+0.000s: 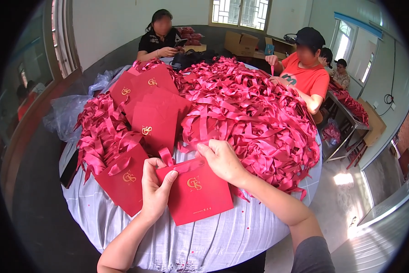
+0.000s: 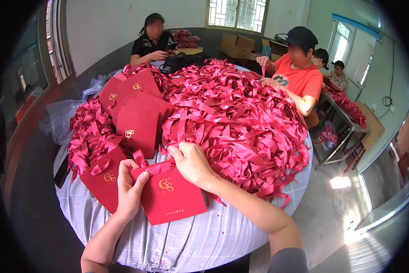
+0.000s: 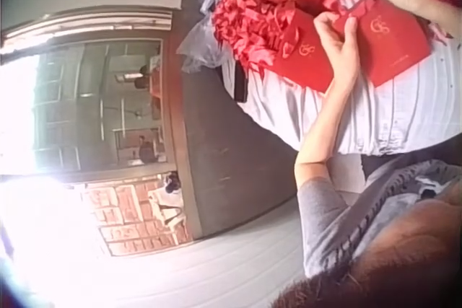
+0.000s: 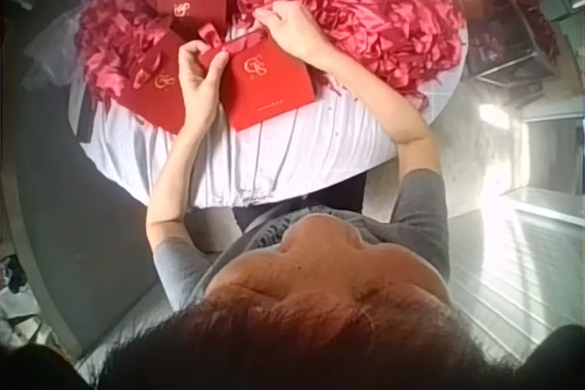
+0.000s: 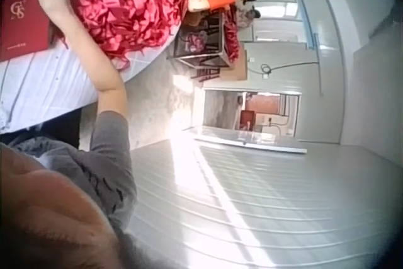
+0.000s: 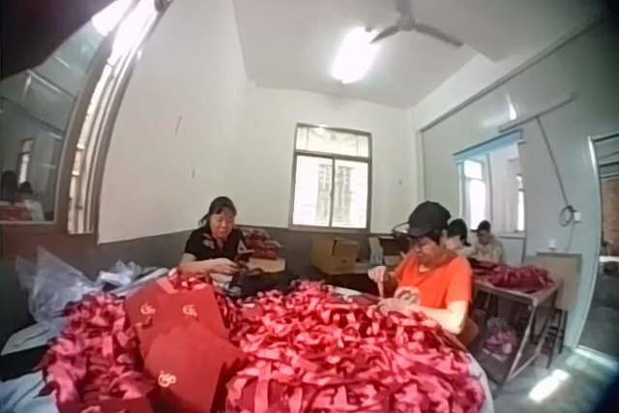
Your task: The person assembles gift bags by taking ribbon strips from a pile and attaching them into the red paper bags by hand.
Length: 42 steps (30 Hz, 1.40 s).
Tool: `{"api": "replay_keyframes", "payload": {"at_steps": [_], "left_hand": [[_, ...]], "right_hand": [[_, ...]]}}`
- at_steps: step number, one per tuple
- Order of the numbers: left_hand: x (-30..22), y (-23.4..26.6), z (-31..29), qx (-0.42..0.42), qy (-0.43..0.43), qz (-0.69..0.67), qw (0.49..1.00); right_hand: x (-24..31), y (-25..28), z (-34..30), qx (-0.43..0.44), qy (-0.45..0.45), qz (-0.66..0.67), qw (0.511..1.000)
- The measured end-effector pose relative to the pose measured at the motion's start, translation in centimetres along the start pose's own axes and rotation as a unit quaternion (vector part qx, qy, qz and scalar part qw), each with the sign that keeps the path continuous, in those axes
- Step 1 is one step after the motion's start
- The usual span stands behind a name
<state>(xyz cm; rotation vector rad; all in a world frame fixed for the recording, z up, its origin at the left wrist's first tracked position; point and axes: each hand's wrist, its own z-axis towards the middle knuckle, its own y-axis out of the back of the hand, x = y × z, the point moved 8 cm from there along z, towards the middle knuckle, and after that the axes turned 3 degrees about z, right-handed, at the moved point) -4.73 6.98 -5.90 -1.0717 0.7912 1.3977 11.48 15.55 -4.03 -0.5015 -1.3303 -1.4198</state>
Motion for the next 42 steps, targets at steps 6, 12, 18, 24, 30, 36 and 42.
{"api": "replay_keyframes", "payload": {"at_steps": [6, 12, 18, 24, 30, 36, 42], "left_hand": [[1.3, 0.2, -0.6, -0.019, 0.01, 0.005, 1.0], [4.2, 0.2, -1.8, -0.049, 0.218, -0.144, 0.964], [3.8, -0.7, -1.0, 0.087, 0.272, -0.187, 0.94], [0.2, 0.3, 0.5, 0.069, 0.166, -0.212, 0.961], [-0.6, -0.3, 2.9, 0.068, 0.049, -0.281, 0.956], [-0.7, 3.9, 1.3, -0.02, 0.053, -0.277, 0.959], [-0.7, 0.7, 2.6, 0.086, 0.032, -0.286, 0.954]], "right_hand": [[0.4, 0.0, -0.9, -0.054, 0.039, -0.017, 0.998], [3.0, 1.1, -1.1, -0.031, 0.078, -0.035, 0.996], [4.8, 0.1, -1.2, 0.07, 0.108, -0.053, 0.99], [4.3, -0.3, -1.0, 0.07, 0.147, -0.029, 0.986], [2.6, 0.4, -1.5, 0.062, 0.165, -0.031, 0.984], [4.0, -2.0, -0.5, 0.133, 0.137, 0.007, 0.982], [2.5, 0.3, -1.1, 0.068, 0.098, 0.01, 0.993]]}}
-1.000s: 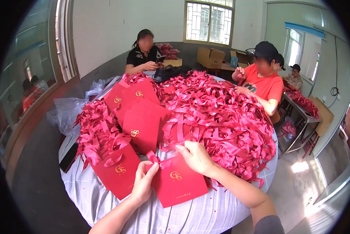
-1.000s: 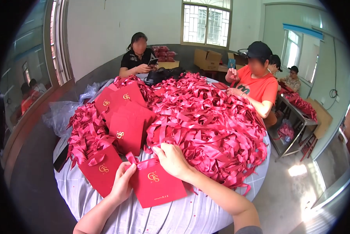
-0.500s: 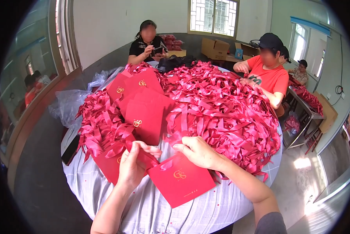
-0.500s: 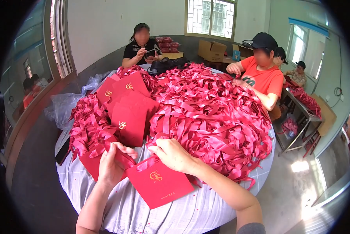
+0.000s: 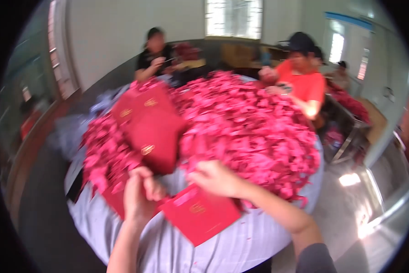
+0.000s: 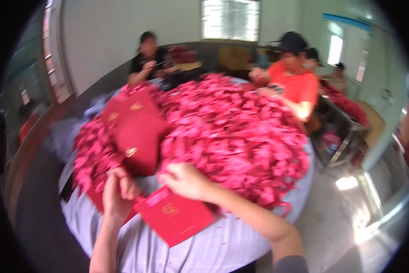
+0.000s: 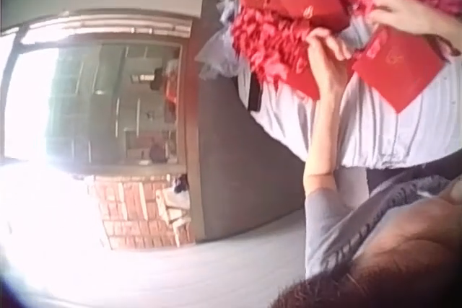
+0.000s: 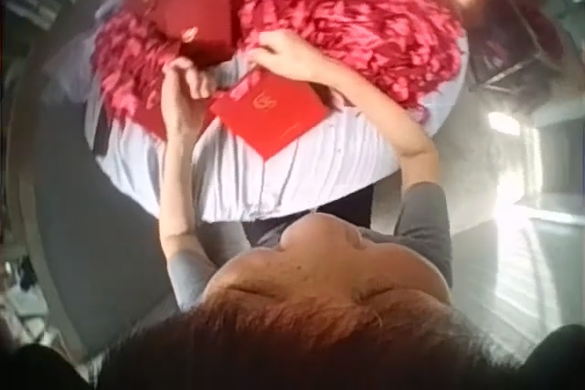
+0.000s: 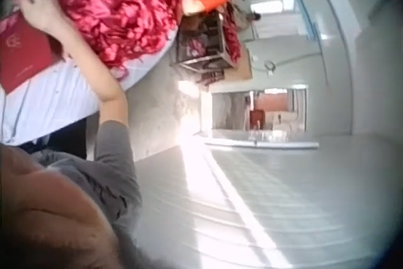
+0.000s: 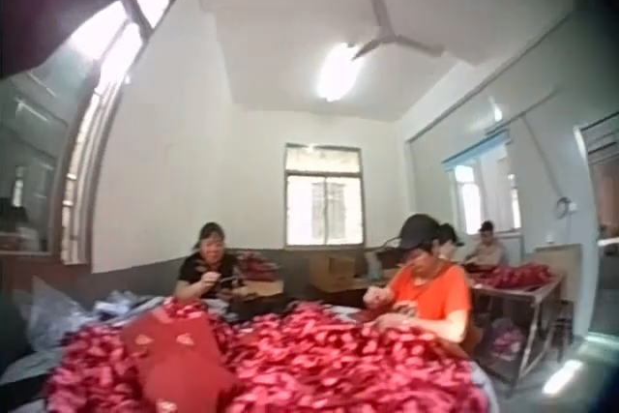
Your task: The person assembles gift bags by taking ribbon strips from a pile and attaching them into the red paper bags by hand.
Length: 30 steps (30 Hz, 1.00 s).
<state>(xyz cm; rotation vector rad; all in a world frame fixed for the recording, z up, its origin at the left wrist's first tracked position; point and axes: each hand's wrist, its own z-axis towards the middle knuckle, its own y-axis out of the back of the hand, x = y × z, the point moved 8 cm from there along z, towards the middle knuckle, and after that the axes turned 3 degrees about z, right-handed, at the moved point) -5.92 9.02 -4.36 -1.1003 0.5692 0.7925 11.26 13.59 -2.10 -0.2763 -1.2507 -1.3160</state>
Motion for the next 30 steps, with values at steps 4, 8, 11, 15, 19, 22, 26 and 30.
{"api": "replay_keyframes", "payload": {"at_steps": [4, 8, 11, 15, 19, 22, 26, 30], "left_hand": [[-0.7, -0.2, -0.6, -0.007, 0.002, 0.009, 1.0], [-1.5, -0.1, -1.1, -0.02, 0.009, 0.03, 0.999], [-1.3, -0.2, -1.2, -0.025, 0.016, 0.039, 0.999], [-1.2, -0.4, -1.1, -0.029, 0.015, 0.055, 0.998], [-1.4, -0.8, -1.0, -0.016, 0.006, 0.051, 0.999], [-1.6, -0.7, -1.2, -0.011, 0.002, 0.061, 0.998], [-3.2, -1.4, -1.4, -0.023, -0.019, 0.082, 0.996], [-8.9, -3.2, -2.4, -0.037, -0.136, 0.166, 0.976]], "right_hand": [[-0.6, -1.3, 0.1, 0.042, -0.079, 0.146, 0.985], [-0.6, -2.2, 0.4, 0.079, -0.076, 0.114, 0.987], [0.1, -2.3, 0.1, 0.082, -0.083, 0.146, 0.982], [0.8, -2.4, 0.1, 0.099, -0.085, 0.206, 0.97], [1.2, -2.4, 0.0, 0.111, -0.07, 0.249, 0.96], [1.5, -2.5, 0.0, 0.122, -0.072, 0.247, 0.959], [2.0, -2.3, -0.1, 0.092, -0.069, 0.287, 0.951], [5.3, -2.5, 0.9, 0.089, 0.002, 0.326, 0.941]]}}
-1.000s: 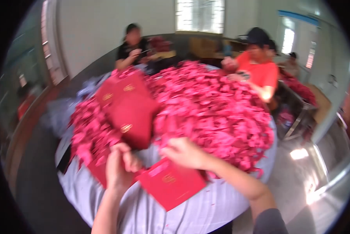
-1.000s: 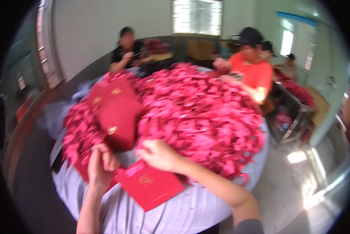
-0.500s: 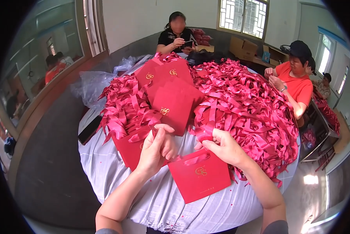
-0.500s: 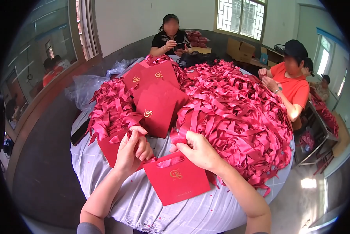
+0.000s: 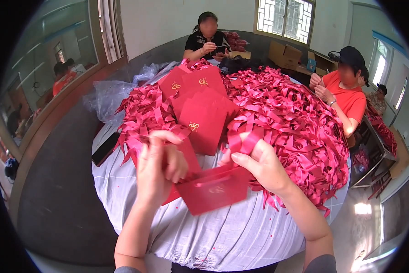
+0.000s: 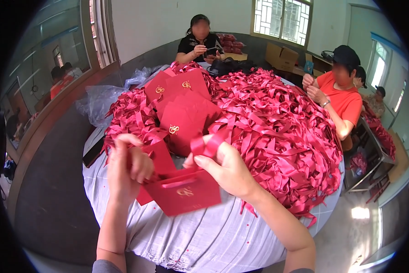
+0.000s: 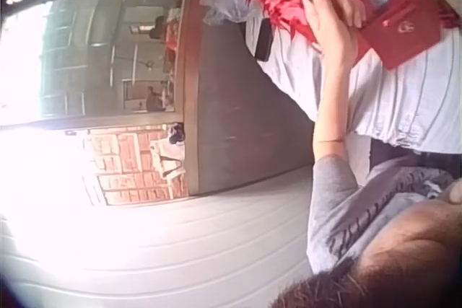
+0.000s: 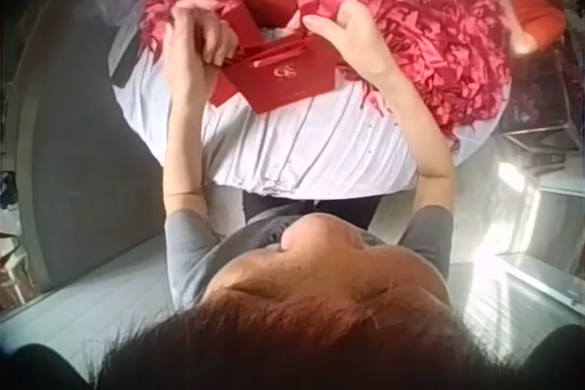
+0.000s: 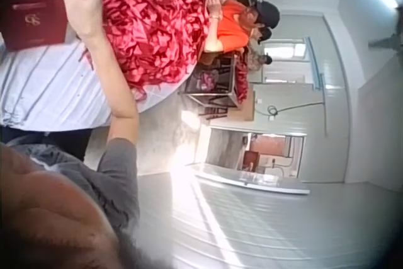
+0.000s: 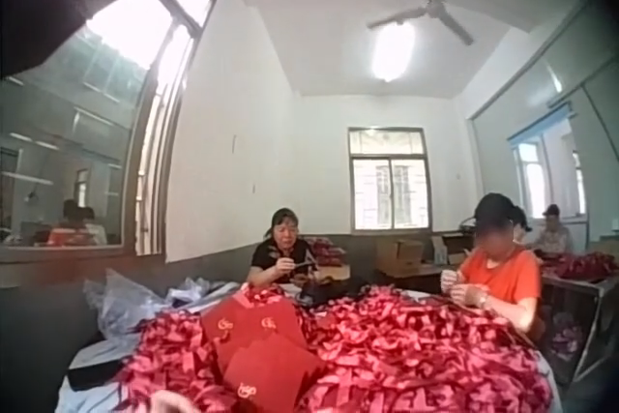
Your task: The person assembles gift bags by taking ribbon strips from a pile and attaching them into the red paper bags by hand.
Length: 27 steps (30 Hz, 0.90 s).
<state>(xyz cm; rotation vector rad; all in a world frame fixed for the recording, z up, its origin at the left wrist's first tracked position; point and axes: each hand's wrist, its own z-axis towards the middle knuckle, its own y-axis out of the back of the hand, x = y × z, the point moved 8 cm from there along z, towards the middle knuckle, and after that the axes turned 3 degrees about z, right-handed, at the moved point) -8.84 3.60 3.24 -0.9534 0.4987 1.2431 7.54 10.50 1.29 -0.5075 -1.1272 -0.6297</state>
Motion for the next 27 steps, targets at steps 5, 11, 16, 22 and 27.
{"api": "replay_keyframes", "payload": {"at_steps": [5, 11, 16, 22, 27], "left_hand": [[-4.2, 2.9, -0.1, -0.052, -0.076, 0.076, 0.993], [-4.3, 9.6, -1.6, -0.23, -0.052, 0.255, 0.938], [-7.6, 6.9, -4.6, -0.24, -0.21, 0.673, 0.667], [-2.2, -1.4, -6.5, 0.13, -0.251, 0.758, 0.588], [3.3, -0.7, -5.4, 0.2, -0.098, 0.774, 0.592]], "right_hand": [[-0.3, -3.0, 4.1, 0.036, 0.014, 0.016, 0.999], [-7.0, -3.0, 7.9, 0.024, -0.065, -0.094, 0.993], [-9.2, -1.4, 5.4, 0.021, -0.134, -0.157, 0.978], [-9.3, -2.6, 3.2, 0.026, -0.124, -0.23, 0.965], [-4.7, -0.4, 2.0, -0.008, -0.059, -0.231, 0.971]]}}
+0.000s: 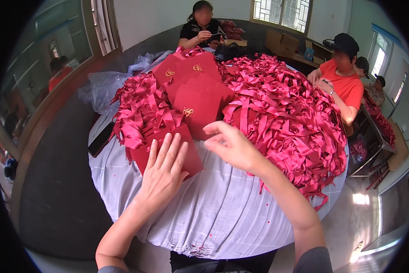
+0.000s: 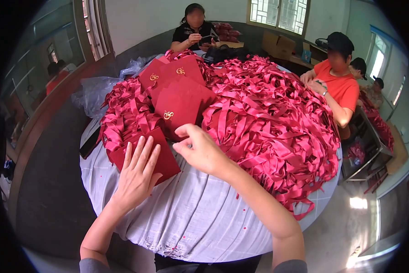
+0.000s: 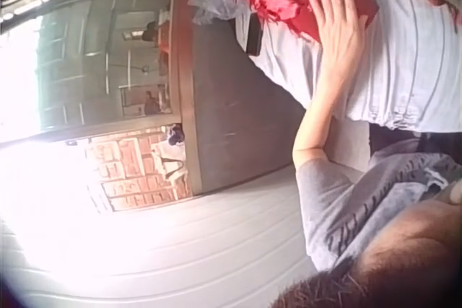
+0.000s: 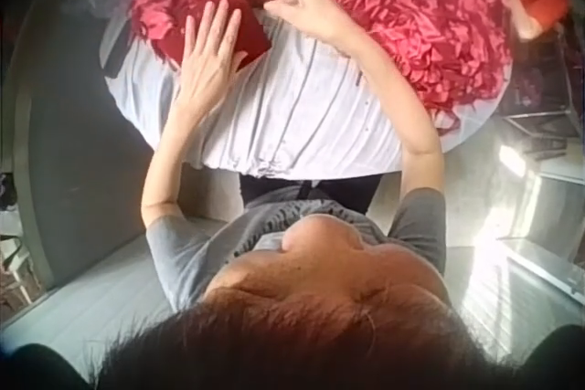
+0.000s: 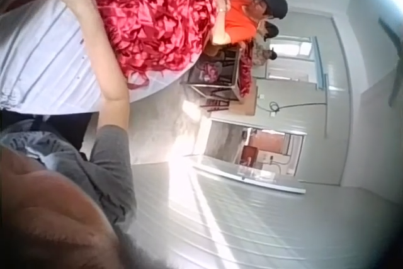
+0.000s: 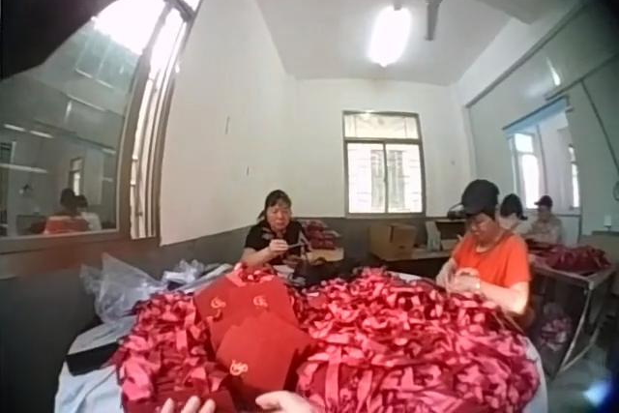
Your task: The person assembles gift bags by taking ribbon strips from a pile and attaching them into the red paper bags by hand.
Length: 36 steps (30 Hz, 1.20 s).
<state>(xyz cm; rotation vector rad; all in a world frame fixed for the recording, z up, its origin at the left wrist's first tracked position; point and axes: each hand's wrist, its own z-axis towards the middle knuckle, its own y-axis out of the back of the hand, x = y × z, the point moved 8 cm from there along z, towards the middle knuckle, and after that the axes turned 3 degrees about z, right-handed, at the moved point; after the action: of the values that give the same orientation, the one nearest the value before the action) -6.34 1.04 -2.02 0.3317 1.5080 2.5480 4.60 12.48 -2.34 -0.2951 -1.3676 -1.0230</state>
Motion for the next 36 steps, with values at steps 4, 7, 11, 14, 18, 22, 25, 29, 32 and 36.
{"api": "replay_keyframes", "payload": {"at_steps": [4, 7, 11, 14, 18, 22, 25, 29, 32, 36], "left_hand": [[1.7, -2.7, -0.2, 0.049, 0.02, 0.045, 0.998], [2.8, -3.8, -1.1, 0.062, 0.039, 0.05, 0.996], [2.3, -3.4, -1.0, 0.053, 0.042, 0.065, 0.996], [0.6, -3.1, -0.1, 0.022, 0.026, 0.071, 0.997], [-2.2, -2.7, -0.6, 0.004, -0.049, -0.04, 0.998], [-1.8, 0.2, -0.6, -0.125, -0.047, 0.004, 0.991], [2.0, 3.0, 0.0, -0.231, 0.087, 0.045, 0.968], [4.5, 2.1, 0.0, -0.22, 0.143, 0.047, 0.964], [4.4, 2.2, -0.2, -0.231, 0.14, 0.046, 0.962], [2.8, 3.9, -0.4, -0.261, 0.121, 0.025, 0.957]], "right_hand": [[4.9, 4.6, -2.1, -0.066, 0.019, 0.041, 0.997], [9.7, 6.7, -4.2, -0.103, 0.117, 0.026, 0.987], [16.0, 8.9, -9.5, -0.216, 0.213, -0.02, 0.953], [19.7, 9.4, -14.2, -0.29, 0.272, -0.124, 0.909], [21.9, 8.5, -18.8, -0.128, 0.317, -0.265, 0.902], [23.0, 8.8, -21.1, 0.059, 0.274, -0.287, 0.916], [22.9, 7.8, -22.1, 0.135, 0.301, -0.224, 0.917], [23.6, 6.3, -23.2, 0.038, 0.376, -0.22, 0.899], [23.6, 6.1, -23.3, 0.026, 0.385, -0.231, 0.893], [23.5, 6.4, -23.0, 0.053, 0.368, -0.244, 0.896]]}}
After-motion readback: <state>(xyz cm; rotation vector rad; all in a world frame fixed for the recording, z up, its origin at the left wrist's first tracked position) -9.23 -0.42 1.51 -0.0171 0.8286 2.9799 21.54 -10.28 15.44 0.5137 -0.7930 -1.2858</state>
